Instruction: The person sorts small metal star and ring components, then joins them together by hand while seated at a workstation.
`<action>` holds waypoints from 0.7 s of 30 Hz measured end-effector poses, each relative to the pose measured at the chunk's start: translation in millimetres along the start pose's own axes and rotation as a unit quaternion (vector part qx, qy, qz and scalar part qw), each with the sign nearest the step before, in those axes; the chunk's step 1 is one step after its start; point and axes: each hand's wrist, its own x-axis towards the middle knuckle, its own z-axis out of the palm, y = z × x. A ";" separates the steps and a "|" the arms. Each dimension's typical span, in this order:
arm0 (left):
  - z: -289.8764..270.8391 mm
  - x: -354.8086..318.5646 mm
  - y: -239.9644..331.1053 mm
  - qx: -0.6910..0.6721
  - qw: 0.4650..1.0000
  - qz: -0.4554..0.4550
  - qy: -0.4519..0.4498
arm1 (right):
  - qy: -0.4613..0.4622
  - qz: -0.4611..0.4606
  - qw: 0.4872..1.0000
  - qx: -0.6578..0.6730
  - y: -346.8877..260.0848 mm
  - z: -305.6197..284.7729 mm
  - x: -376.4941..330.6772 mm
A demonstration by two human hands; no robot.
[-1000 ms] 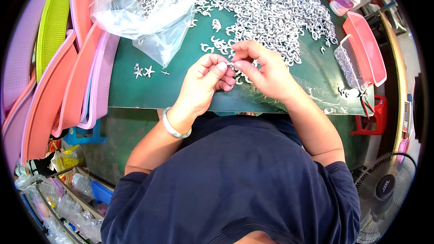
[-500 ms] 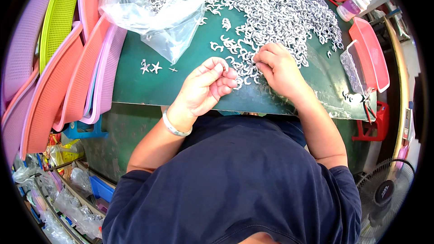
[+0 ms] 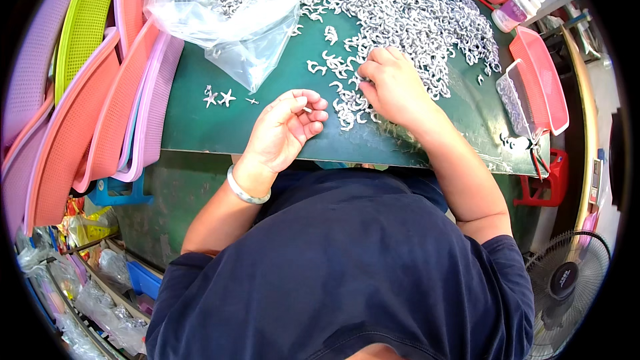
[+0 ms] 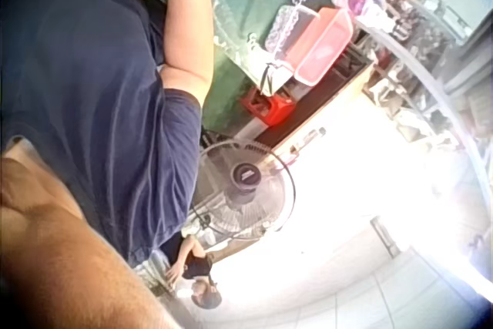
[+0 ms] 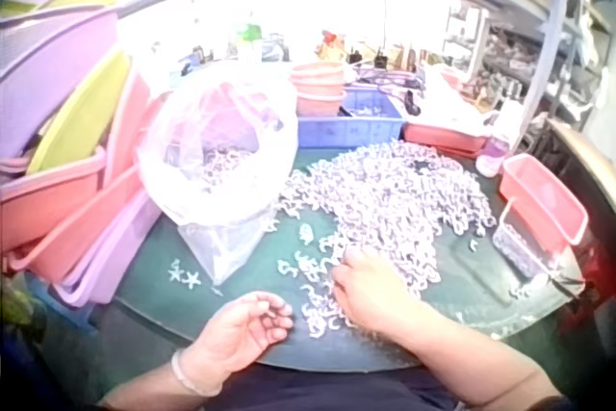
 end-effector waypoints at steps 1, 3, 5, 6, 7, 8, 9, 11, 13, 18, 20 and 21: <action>0.4 -0.2 -0.3 0.007 1.000 0.000 0.004 | 0.008 -0.008 1.000 0.008 3.2 1.7 0.7; 0.8 -0.4 -0.3 0.020 1.000 -0.001 0.012 | 0.029 -0.008 0.998 0.057 6.2 2.3 2.7; 0.8 -0.4 -0.5 0.020 1.000 -0.007 0.010 | 0.046 -0.009 0.996 0.075 7.0 2.3 5.4; 0.9 -0.4 -0.5 0.020 1.000 -0.009 0.009 | 0.053 -0.010 0.996 0.071 5.3 3.0 8.1; 0.9 -0.2 -0.8 0.020 1.000 -0.010 0.005 | 0.060 -0.011 0.996 0.067 3.7 3.8 10.9; 0.8 0.1 -1.3 0.019 1.000 -0.011 0.002 | 0.046 -0.016 0.997 0.065 3.2 5.0 14.8; 0.7 0.4 -1.9 0.018 1.000 -0.012 -0.001 | 0.032 -0.022 0.997 0.063 3.0 6.8 19.5; -1.1 0.6 -3.8 0.023 1.000 -0.010 0.001 | 0.026 -0.038 0.998 0.043 -0.1 11.7 24.8; -0.8 0.0 -4.9 0.026 1.000 -0.005 0.007 | 0.023 -0.038 0.998 0.040 -1.1 14.2 26.0; 2.2 -1.9 -4.2 0.025 1.000 0.000 0.013 | 0.024 -0.029 0.997 0.066 0.0 17.4 27.1; -0.9 -1.3 -5.6 0.025 1.000 0.003 0.007 | 0.029 -0.030 0.997 0.068 0.0 17.4 28.1; -1.8 -1.0 -6.0 0.025 1.000 0.004 0.004 | 0.037 -0.033 0.996 0.070 0.2 18.1 28.4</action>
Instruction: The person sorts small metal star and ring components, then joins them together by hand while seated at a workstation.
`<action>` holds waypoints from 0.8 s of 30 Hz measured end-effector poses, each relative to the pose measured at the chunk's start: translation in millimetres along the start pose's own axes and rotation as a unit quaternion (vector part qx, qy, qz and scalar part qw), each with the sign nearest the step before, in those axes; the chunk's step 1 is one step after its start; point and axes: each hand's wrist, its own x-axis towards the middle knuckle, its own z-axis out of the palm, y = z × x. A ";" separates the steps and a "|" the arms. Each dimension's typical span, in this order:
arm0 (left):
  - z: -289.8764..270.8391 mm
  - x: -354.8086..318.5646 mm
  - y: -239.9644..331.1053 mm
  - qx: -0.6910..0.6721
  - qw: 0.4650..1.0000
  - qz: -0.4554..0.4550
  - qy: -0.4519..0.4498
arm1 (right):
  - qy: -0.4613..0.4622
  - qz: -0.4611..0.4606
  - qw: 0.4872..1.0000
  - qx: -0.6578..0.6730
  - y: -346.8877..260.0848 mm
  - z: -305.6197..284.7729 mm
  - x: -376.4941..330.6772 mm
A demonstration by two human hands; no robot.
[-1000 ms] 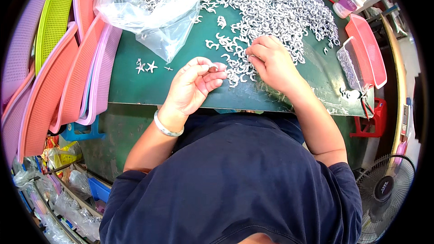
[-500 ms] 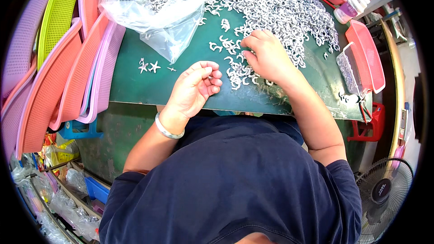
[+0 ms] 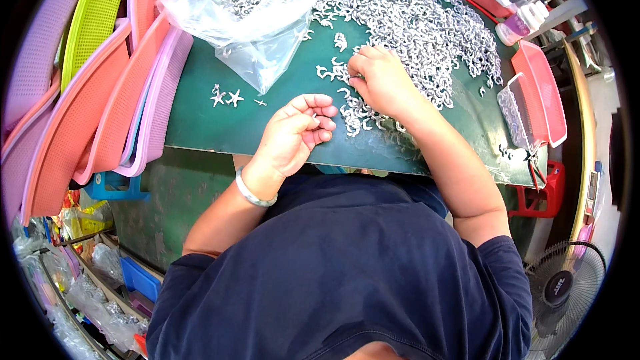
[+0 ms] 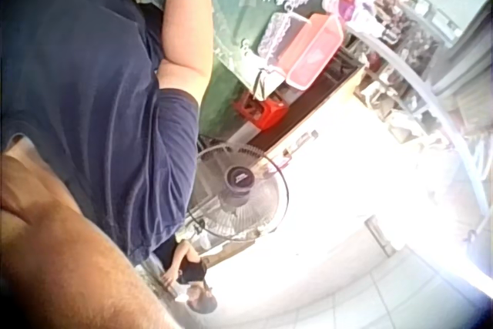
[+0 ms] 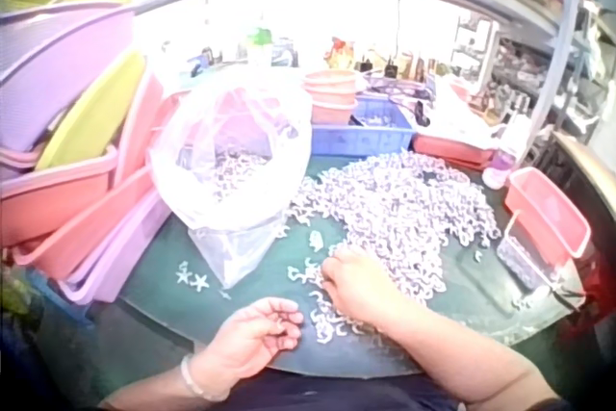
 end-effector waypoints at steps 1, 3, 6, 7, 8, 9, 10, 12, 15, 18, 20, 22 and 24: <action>0.7 -0.5 0.2 0.001 1.000 0.001 0.002 | 0.007 -0.003 1.000 0.003 0.0 1.1 -0.4; 3.1 -1.6 0.8 0.002 1.000 0.001 0.005 | -0.001 -0.008 1.000 -0.008 1.6 2.8 -1.6; 2.1 -1.2 -0.1 0.004 1.000 0.005 0.002 | 0.000 -0.016 1.000 0.001 1.4 0.9 -0.7; 2.1 -1.0 -0.3 0.006 1.000 0.005 0.003 | 0.003 -0.019 1.000 0.007 1.3 -0.5 0.0; 2.2 -1.0 -0.9 0.007 1.000 0.004 0.004 | 0.008 -0.022 0.999 0.037 2.2 -2.2 0.1; 2.9 -0.7 -0.9 0.009 1.000 0.004 0.004 | 0.013 -0.024 0.997 0.066 4.0 -4.4 -0.3; 3.6 -0.9 -0.4 0.010 1.000 0.003 0.006 | 0.017 -0.028 0.995 0.097 3.5 -5.4 0.2; 7.7 -0.3 1.2 0.011 1.000 0.001 0.010 | 0.005 0.066 0.967 0.247 -8.1 -14.7 -2.6; 16.3 0.3 0.6 0.009 1.000 0.001 0.000 | -0.030 0.143 0.905 0.400 -19.3 -22.5 -9.5; 23.3 2.0 1.4 0.012 1.000 0.011 -0.012 | -0.044 0.169 0.860 0.479 -28.3 -24.7 -16.9; 23.3 2.9 -0.1 0.031 0.999 0.018 -0.017 | -0.045 0.181 0.835 0.517 -32.1 -24.6 -20.6; 22.5 4.2 -2.7 0.042 0.999 0.025 -0.016 | -0.045 0.193 0.827 0.526 -33.3 -23.4 -22.7; 21.5 5.3 -5.7 0.046 0.998 0.031 -0.011 | -0.048 0.180 0.831 0.524 -33.0 -23.3 -24.5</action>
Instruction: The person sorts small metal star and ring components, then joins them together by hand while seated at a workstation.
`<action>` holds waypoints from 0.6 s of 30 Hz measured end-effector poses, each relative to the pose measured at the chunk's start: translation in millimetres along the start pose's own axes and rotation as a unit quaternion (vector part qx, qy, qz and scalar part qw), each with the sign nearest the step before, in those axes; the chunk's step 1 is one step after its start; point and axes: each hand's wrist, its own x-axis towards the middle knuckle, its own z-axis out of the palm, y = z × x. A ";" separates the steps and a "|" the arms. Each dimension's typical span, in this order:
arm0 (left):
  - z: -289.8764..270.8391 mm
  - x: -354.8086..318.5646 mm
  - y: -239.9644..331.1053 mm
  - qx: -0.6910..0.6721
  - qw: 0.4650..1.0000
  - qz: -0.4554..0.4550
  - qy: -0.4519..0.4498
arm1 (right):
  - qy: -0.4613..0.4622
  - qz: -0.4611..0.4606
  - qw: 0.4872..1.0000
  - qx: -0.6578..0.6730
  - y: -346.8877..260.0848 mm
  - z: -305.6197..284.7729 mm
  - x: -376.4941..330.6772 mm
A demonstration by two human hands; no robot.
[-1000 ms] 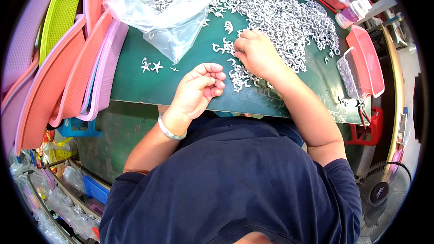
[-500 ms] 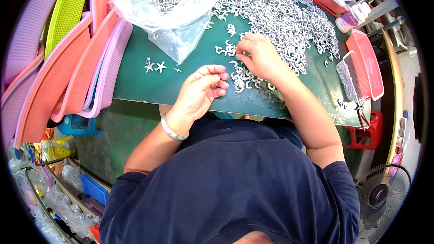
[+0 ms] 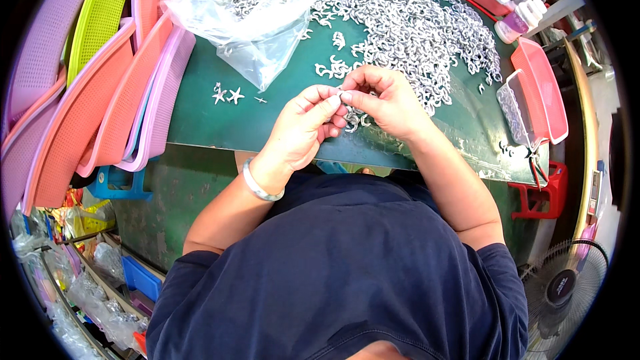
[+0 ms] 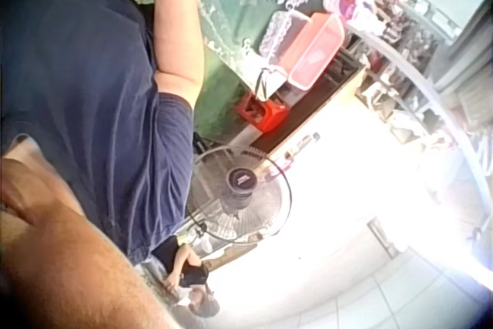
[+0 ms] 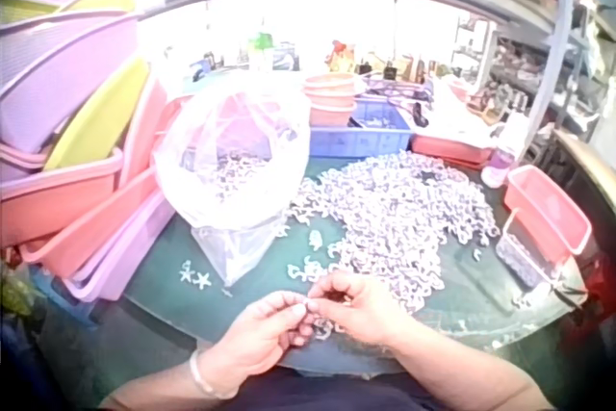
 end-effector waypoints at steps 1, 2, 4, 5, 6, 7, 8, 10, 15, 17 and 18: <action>0.3 -0.2 0.1 0.002 1.000 0.001 0.004 | -0.004 -0.005 1.000 -0.003 0.2 -0.2 -0.4; 0.8 -0.7 0.6 0.005 1.000 0.002 0.007 | 0.015 -0.030 0.999 -0.038 1.6 -1.3 0.2; 2.0 -1.9 1.7 0.026 0.999 0.012 0.017 | 0.053 -0.081 0.989 -0.108 5.8 -5.7 2.8; 2.7 -2.6 2.4 0.045 0.998 0.023 0.023 | 0.063 -0.048 0.991 -0.111 3.8 -8.4 3.5; 2.7 -3.3 2.6 0.064 0.997 0.033 0.029 | 0.072 -0.058 0.985 -0.149 5.2 -11.5 3.5; 1.9 -3.4 2.7 0.072 0.996 0.041 0.033 | 0.079 -0.069 0.977 -0.187 5.9 -14.7 3.6; 0.4 -3.6 2.4 0.079 0.995 0.049 0.037 | 0.078 -0.077 0.969 -0.221 5.0 -16.9 3.5; -2.4 -4.0 2.2 0.091 0.993 0.062 0.043 | 0.075 -0.091 0.951 -0.287 3.1 -20.3 3.3; -8.6 -6.3 4.3 0.119 0.989 0.077 0.043 | 0.043 -0.201 0.884 -0.420 9.2 -26.2 11.2; -9.4 -6.0 3.6 0.123 0.988 0.080 0.048 | 0.007 -0.206 0.871 -0.447 8.7 -23.0 15.4; -9.0 -6.6 4.0 0.127 0.988 0.078 0.050 | 0.003 -0.214 0.862 -0.460 11.4 -19.9 17.0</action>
